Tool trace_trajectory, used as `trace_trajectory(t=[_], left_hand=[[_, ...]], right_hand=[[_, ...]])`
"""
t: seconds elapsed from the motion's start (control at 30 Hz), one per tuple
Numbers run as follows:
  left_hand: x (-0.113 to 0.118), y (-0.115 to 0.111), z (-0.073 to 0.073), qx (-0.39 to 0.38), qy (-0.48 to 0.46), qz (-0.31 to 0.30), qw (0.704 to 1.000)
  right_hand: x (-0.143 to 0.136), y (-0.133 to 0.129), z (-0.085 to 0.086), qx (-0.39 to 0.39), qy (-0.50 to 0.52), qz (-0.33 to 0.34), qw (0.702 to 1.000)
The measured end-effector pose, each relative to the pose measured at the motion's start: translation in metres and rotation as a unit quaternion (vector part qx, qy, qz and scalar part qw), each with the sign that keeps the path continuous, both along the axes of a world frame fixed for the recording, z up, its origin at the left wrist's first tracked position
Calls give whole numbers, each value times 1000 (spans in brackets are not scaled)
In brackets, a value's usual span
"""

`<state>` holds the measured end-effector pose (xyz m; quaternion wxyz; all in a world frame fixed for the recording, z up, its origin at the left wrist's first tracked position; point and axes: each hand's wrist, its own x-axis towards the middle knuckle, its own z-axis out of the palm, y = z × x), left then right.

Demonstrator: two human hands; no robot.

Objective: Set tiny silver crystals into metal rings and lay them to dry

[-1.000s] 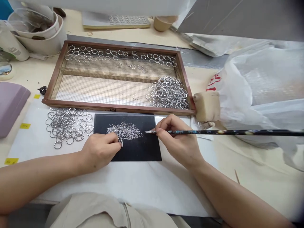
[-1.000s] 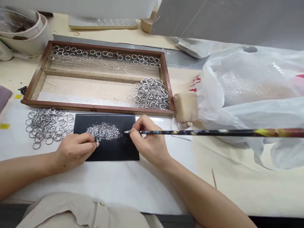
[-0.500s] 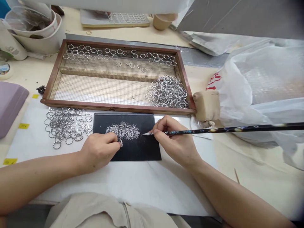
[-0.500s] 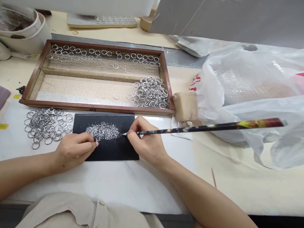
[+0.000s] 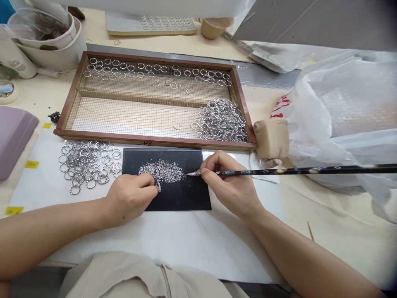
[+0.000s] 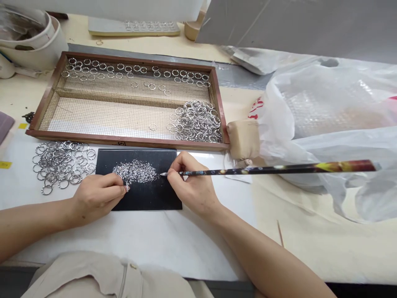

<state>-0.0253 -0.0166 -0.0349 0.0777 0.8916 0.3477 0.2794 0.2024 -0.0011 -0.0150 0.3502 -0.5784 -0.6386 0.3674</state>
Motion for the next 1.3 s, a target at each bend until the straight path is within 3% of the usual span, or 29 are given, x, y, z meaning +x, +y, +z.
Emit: trace_trajectory(t=[1.13,1.3], left_hand=[[-1,-1,0,-5,-8,-3,1000],[0,-1,-2,-2,-8,-2,1000]], right_hand=[[4,1,-3,-11,12,-2,1000],[2,-2,-3,4,48,21,999]])
